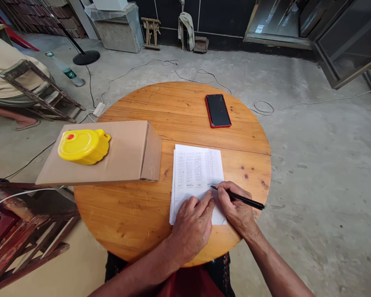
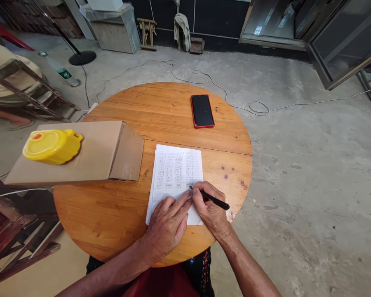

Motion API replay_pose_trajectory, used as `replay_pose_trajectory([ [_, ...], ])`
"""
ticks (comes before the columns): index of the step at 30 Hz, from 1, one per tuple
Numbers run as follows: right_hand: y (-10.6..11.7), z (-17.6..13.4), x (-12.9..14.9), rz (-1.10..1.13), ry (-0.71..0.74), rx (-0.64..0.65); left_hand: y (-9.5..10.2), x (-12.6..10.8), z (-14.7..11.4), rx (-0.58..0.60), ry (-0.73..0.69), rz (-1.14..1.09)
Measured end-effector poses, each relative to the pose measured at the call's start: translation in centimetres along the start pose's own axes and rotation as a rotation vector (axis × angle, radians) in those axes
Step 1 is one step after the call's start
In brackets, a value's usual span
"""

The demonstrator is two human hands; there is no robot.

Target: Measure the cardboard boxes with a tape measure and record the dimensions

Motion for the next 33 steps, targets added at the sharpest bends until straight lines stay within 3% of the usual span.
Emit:
replay_pose_trajectory([
  [33,0.05,-0.02,0.1,-0.03,0.045,0.01,0.12,0.02,-0.14,-0.006,0.001,-0.018],
])
Point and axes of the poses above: each hand's wrist, its own z-axis towards the middle knuckle, its own y-axis out of the back of the hand, x = y × z, the point moved 5 cm from there along z, towards the middle knuckle, and after that the axes turned 4 degrees about y, right-handed, at the moved point
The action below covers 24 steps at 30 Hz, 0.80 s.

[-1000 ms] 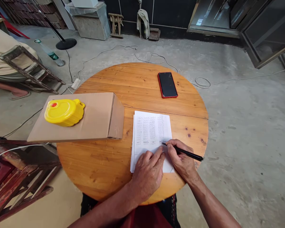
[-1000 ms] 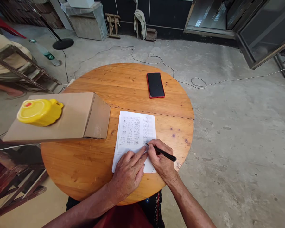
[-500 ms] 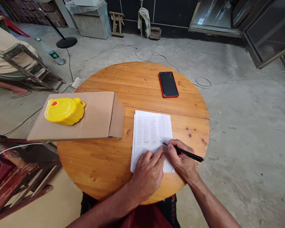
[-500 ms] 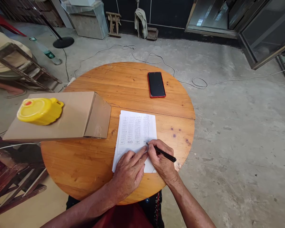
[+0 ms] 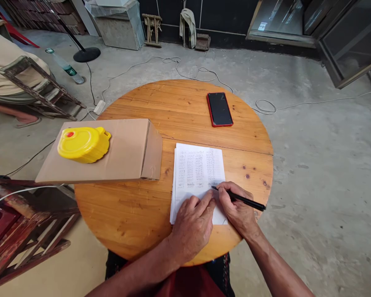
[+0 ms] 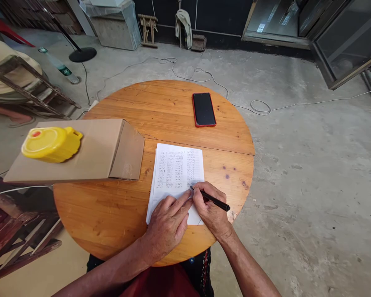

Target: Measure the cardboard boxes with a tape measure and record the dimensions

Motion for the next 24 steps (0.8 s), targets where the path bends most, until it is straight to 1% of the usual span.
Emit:
replay_pose_trajectory([
  [13,0.26,-0.4,-0.68,0.026,-0.081,-0.058,-0.31,0.17,-0.06,-0.019,0.004,-0.004],
  [24,0.06,-0.26,-0.39,0.011,-0.021,-0.036,-0.22,0.11,0.04,-0.013,0.008,-0.019],
])
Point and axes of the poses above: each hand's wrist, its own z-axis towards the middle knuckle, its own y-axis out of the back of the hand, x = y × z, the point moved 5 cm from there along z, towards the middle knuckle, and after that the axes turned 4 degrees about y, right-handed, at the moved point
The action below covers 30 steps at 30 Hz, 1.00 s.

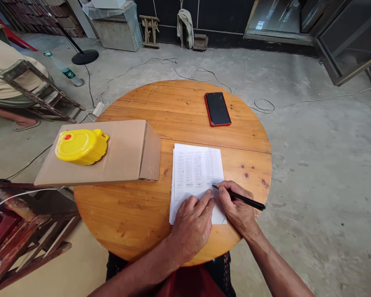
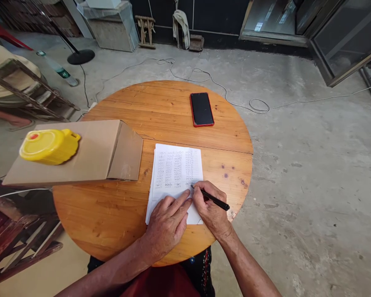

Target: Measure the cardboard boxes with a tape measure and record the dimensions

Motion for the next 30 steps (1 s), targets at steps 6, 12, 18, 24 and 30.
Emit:
replay_pose_trajectory([
  [6,0.0,0.0,-0.2,0.025,-0.052,-0.009,-0.1,0.1,0.0,-0.003,0.0,0.013],
  [12,-0.1,0.1,0.1,0.011,-0.015,0.003,0.0,0.0,-0.1,-0.002,-0.002,0.006],
  [18,0.5,-0.6,-1.2,0.084,-0.156,-0.043,0.0,-0.1,-0.1,0.028,-0.031,0.054],
  [24,0.2,-1.0,-1.7,0.131,-0.23,-0.027,0.1,-0.4,-0.1,0.058,-0.058,0.088],
  [30,0.1,-0.7,-1.3,0.127,-0.209,-0.018,0.1,-0.4,0.0,0.041,-0.047,0.077],
])
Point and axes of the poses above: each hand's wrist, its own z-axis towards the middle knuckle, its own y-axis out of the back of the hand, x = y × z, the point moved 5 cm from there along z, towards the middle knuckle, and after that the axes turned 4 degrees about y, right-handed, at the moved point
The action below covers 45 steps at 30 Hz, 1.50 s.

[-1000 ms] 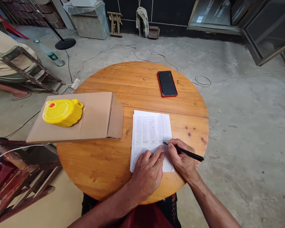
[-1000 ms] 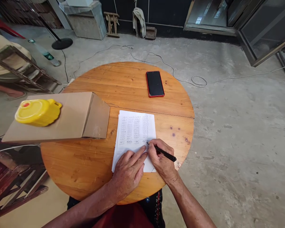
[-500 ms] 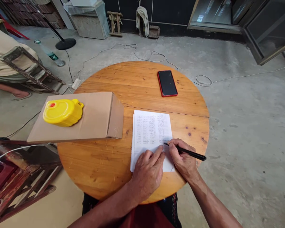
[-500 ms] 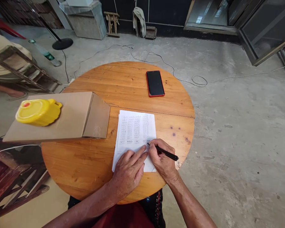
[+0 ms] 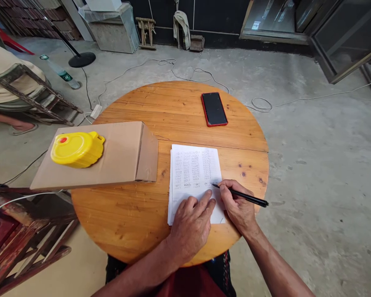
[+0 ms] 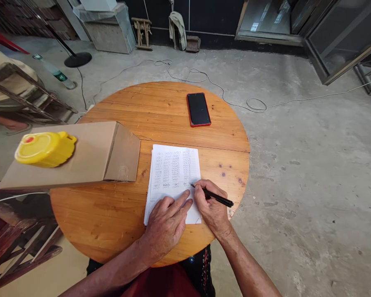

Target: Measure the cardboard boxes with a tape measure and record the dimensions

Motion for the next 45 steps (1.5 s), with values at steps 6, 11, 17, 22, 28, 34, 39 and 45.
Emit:
replay_pose_trajectory([
  [6,0.1,0.1,0.3,-0.027,0.019,0.005,0.0,0.0,-0.1,-0.004,-0.001,-0.013],
  [11,0.0,0.2,0.6,-0.06,0.061,0.005,0.0,0.0,0.0,0.0,0.005,-0.016],
  [17,-0.1,0.3,0.8,-0.096,0.109,0.006,0.0,0.1,0.0,0.008,0.01,-0.031],
  [22,-0.1,0.2,0.7,-0.113,0.105,-0.017,0.0,0.0,-0.1,0.005,0.009,-0.023],
  [28,-0.1,0.2,0.8,-0.122,0.12,-0.013,0.0,0.1,-0.1,-0.007,0.009,-0.021],
  [34,0.1,0.3,0.7,-0.128,0.109,-0.022,-0.1,0.1,-0.1,-0.008,0.011,-0.02],
  [39,0.1,0.2,0.5,-0.107,0.109,-0.005,0.0,0.1,-0.1,-0.003,0.012,-0.018],
  [45,0.4,-0.4,-0.9,0.106,-0.058,-0.069,0.0,0.2,-0.1,-0.008,0.01,-0.025],
])
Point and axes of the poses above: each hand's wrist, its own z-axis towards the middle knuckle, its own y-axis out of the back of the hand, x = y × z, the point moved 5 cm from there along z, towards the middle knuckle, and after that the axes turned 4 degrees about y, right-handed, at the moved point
